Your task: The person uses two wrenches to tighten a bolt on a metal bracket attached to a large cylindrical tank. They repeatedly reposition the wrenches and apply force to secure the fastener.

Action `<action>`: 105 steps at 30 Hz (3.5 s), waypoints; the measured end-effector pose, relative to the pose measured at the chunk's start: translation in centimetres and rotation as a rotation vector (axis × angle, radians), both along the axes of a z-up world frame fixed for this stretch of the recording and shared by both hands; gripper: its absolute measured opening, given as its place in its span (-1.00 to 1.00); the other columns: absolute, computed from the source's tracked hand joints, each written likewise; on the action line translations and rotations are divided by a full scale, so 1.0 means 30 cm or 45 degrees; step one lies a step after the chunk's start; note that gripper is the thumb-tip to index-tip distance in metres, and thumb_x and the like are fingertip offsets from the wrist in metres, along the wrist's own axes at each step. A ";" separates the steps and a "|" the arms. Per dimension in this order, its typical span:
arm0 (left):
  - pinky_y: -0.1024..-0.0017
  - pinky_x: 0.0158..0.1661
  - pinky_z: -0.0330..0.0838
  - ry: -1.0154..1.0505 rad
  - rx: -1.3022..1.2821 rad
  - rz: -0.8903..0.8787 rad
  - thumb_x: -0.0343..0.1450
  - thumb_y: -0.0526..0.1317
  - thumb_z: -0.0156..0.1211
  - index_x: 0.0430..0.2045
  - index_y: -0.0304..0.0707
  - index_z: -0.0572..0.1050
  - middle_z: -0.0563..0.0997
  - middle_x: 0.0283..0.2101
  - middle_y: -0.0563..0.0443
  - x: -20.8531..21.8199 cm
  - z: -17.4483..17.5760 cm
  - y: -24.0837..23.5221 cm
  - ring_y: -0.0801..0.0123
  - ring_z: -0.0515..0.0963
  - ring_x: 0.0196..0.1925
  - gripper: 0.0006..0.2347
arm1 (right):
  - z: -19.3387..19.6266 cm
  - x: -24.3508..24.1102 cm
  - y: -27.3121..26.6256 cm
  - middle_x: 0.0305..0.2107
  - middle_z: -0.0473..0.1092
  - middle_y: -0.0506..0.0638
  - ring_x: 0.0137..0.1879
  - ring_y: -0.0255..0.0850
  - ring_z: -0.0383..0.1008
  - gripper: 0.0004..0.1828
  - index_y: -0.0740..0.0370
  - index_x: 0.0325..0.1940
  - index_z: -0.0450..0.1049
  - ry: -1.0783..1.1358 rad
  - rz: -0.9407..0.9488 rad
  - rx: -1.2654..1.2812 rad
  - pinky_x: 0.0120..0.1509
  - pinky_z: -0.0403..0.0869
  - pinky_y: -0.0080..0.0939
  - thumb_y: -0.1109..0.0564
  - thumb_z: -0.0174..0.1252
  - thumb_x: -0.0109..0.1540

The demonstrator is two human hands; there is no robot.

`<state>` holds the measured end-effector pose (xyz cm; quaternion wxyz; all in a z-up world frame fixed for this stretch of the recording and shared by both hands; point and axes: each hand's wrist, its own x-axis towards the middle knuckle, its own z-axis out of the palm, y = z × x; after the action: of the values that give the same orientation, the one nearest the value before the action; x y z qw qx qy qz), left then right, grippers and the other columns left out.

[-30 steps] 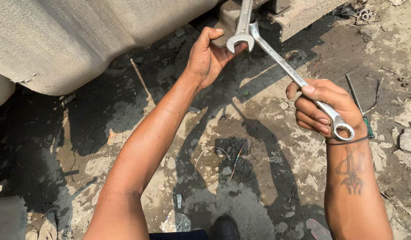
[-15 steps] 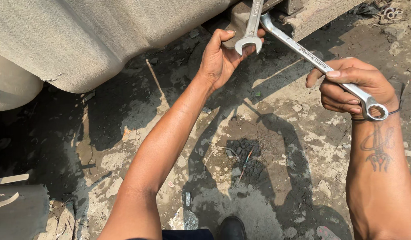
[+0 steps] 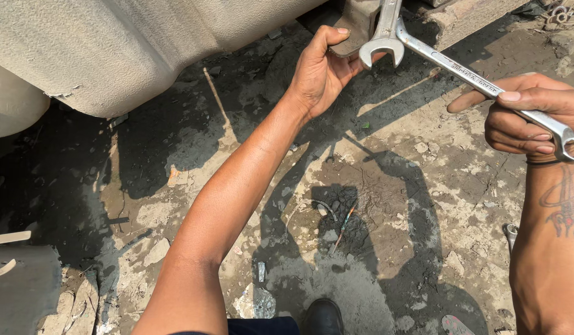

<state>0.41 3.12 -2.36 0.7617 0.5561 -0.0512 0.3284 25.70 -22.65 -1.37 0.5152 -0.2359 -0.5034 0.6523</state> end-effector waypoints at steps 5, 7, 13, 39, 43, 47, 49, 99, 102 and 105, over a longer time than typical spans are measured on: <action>0.09 0.36 0.47 -0.007 -0.013 0.013 0.51 -0.07 0.07 0.16 -0.50 0.33 0.52 0.15 -0.34 0.007 -0.017 0.013 0.04 0.60 0.20 -0.56 | -0.013 0.028 0.013 -0.80 0.16 -0.11 -0.74 -0.36 0.19 -0.47 0.89 0.31 0.13 0.002 0.060 0.010 -0.64 0.21 -0.31 0.24 -0.22 0.45; 0.12 0.36 0.48 -0.022 0.020 0.004 0.52 -0.06 0.07 0.15 -0.48 0.37 0.55 0.13 -0.30 0.017 -0.025 0.015 0.09 0.60 0.21 -0.57 | -0.008 0.043 0.022 -0.80 0.16 -0.11 -0.74 -0.35 0.20 -0.47 0.89 0.31 0.13 0.026 0.098 0.041 -0.63 0.21 -0.32 0.24 -0.22 0.45; 0.15 0.31 0.53 -0.038 0.042 0.001 0.54 -0.06 0.07 0.13 -0.44 0.40 0.58 0.10 -0.24 0.024 -0.036 0.041 0.14 0.62 0.17 -0.60 | -0.025 0.111 0.065 -0.80 0.20 -0.08 -0.74 -0.34 0.25 -0.48 0.94 0.30 0.14 0.070 0.114 0.016 -0.64 0.23 -0.29 0.25 -0.23 0.48; 0.27 0.28 0.53 0.029 -0.014 -0.206 0.52 -0.13 -0.06 0.30 -0.65 0.23 0.52 0.20 -0.53 -0.022 0.082 -0.076 0.08 0.59 0.22 -0.48 | -0.087 -0.945 0.229 -0.71 0.26 -0.07 -0.65 -0.35 0.23 -0.83 0.28 -0.01 0.21 0.344 -1.082 0.101 -0.57 0.25 -0.31 0.11 -0.13 0.42; 0.27 0.29 0.51 0.098 0.073 -0.081 0.52 -0.09 -0.08 0.30 -0.62 0.28 0.55 0.19 -0.42 -0.036 0.112 -0.078 0.15 0.59 0.23 -0.48 | -0.072 -0.692 0.026 -0.72 0.19 -0.12 -0.71 -0.37 0.10 -0.73 0.37 0.06 0.30 0.199 -0.715 0.052 -0.68 0.12 -0.32 0.10 -0.12 0.42; 0.17 0.32 0.53 0.055 -0.070 -0.025 0.53 -0.11 -0.04 0.14 -0.60 0.33 0.56 0.12 -0.32 -0.025 0.055 -0.056 0.07 0.61 0.19 -0.57 | -0.142 -0.323 -0.083 -0.76 0.16 -0.09 -0.75 -0.39 0.03 -0.60 0.66 0.18 0.28 0.353 -0.310 0.009 -0.69 0.07 -0.36 0.19 -0.15 0.43; 0.17 0.29 0.54 0.037 -0.051 -0.016 0.53 -0.12 -0.04 0.12 -0.56 0.36 0.57 0.10 -0.30 -0.016 0.030 -0.054 0.05 0.62 0.16 -0.59 | -0.136 -0.196 -0.072 -0.73 0.16 -0.08 -0.71 -0.42 0.04 -0.57 0.83 0.24 0.24 0.498 -0.181 0.079 -0.67 0.09 -0.40 0.27 -0.17 0.47; 0.27 0.27 0.54 0.101 0.016 0.007 0.52 -0.06 -0.10 0.15 -0.69 0.36 0.58 0.11 -0.42 -0.014 0.064 -0.081 0.10 0.60 0.20 -0.50 | -0.057 -0.210 -0.078 -0.70 0.18 -0.05 -0.70 -0.35 0.10 -0.45 0.92 0.34 0.11 0.573 -0.011 0.076 -0.60 0.16 -0.34 0.25 -0.16 0.45; 0.30 0.24 0.54 0.069 -0.002 0.016 0.51 -0.07 -0.11 0.18 -0.68 0.35 0.57 0.12 -0.43 -0.009 0.081 -0.097 0.11 0.60 0.21 -0.49 | -0.070 -0.077 -0.028 -0.69 0.18 -0.06 -0.69 -0.34 0.14 -0.45 0.93 0.36 0.10 0.527 0.093 0.075 -0.58 0.16 -0.33 0.28 -0.17 0.45; 0.30 0.22 0.55 0.042 -0.013 0.041 0.52 -0.07 -0.12 0.18 -0.71 0.34 0.57 0.12 -0.45 -0.008 0.082 -0.103 0.08 0.60 0.20 -0.48 | -0.128 0.051 0.035 -0.67 0.20 -0.04 -0.67 -0.34 0.16 -0.47 0.97 0.26 0.16 0.502 0.144 0.156 -0.56 0.17 -0.32 0.27 -0.14 0.43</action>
<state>0.17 0.02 0.09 0.7599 0.5583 -0.0283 0.3316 27.23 -21.61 -5.22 0.5797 -0.0434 -0.4440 0.6818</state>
